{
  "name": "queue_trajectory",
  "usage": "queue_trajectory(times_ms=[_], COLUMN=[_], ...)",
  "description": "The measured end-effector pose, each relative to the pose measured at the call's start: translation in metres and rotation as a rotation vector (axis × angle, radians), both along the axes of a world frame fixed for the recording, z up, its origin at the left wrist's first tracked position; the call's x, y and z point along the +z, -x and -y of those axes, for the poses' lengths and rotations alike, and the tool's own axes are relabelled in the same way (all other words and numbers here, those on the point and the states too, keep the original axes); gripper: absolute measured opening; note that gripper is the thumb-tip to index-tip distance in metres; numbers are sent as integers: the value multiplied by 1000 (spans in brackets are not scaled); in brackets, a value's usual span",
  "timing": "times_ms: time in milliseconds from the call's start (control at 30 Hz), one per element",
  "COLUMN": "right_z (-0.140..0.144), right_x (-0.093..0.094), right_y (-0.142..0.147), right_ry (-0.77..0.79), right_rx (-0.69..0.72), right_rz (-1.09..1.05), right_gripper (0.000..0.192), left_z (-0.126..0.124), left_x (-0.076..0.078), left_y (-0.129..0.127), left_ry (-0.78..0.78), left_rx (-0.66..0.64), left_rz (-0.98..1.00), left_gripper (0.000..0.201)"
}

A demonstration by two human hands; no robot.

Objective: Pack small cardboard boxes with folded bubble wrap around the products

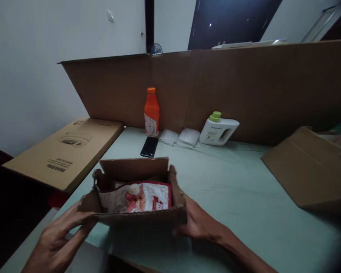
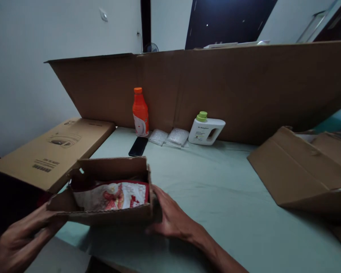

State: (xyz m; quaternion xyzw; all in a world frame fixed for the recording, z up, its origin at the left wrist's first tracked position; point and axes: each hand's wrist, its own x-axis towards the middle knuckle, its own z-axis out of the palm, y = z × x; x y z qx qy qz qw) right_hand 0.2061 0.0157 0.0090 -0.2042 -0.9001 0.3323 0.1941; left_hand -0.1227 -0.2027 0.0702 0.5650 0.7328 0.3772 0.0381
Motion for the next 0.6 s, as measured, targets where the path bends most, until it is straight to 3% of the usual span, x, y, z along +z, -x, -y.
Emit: queue_trajectory(times_ms=[133, 267, 333, 400, 500, 600], right_z=[23, 13, -1, -22, -71, -140], right_x=[11, 1, 0, 6, 23, 31], right_y=[-55, -104, -126, -146, -166, -150], right_ry=[139, 270, 278, 246, 167, -56], right_rx=[-300, -525, -554, -492, -429, -505], right_rz=[-37, -56, -29, 13, 69, 103], right_gripper=[76, 65, 63, 61, 53, 40], left_z=[-57, -121, -140, -145, -137, -127], left_x=[14, 3, -7, -20, -49, -89], left_y=[-58, -94, -107, -115, -116, -112], left_ry=[-53, -146, -185, -227, -299, -228], left_rx=[-260, -377, -384, -338, -194, -88], left_rz=[46, 78, 66, 64, 135, 218], left_gripper=[20, 22, 23, 26, 61, 87])
